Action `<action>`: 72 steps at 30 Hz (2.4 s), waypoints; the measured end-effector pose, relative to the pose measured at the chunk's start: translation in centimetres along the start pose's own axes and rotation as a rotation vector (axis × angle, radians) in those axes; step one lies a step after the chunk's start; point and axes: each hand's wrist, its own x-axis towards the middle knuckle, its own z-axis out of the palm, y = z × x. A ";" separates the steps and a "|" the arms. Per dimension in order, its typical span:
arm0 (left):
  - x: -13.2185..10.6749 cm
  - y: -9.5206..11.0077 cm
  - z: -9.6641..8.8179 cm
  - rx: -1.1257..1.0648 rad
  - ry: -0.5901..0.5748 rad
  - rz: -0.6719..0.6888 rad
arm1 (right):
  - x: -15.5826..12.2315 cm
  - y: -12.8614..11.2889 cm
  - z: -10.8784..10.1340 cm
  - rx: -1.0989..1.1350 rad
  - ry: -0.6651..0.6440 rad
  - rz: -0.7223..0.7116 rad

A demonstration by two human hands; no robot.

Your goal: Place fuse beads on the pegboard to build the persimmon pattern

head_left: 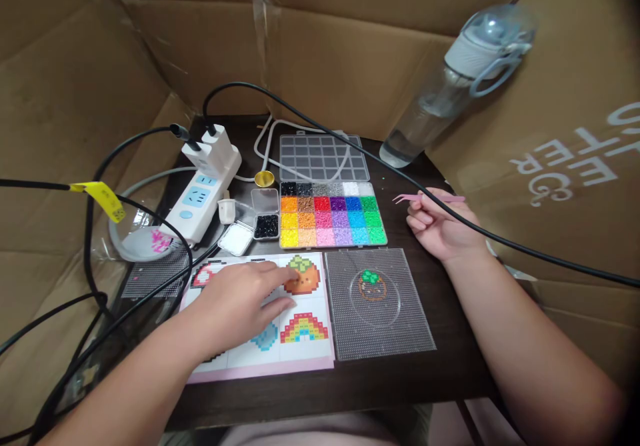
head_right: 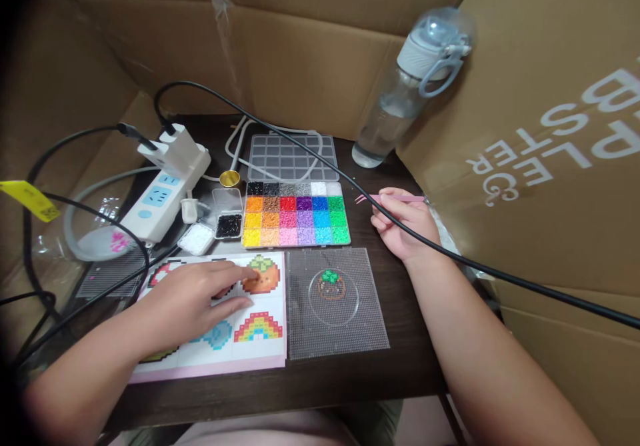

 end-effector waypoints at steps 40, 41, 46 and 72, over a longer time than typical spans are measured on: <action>-0.1 0.4 -0.3 -0.027 -0.046 -0.043 | 0.2 0.1 -0.8 -0.097 -0.035 -0.007; -0.1 0.4 -0.3 -0.027 -0.044 -0.041 | 0.2 0.1 -0.7 -0.105 -0.035 -0.019; 0.0 0.6 -0.4 -0.035 -0.041 -0.032 | -0.1 0.1 -0.4 -0.110 -0.027 -0.069; 0.0 0.3 -0.1 -0.041 -0.039 -0.036 | 0.2 0.2 -0.7 -0.156 -0.031 -0.089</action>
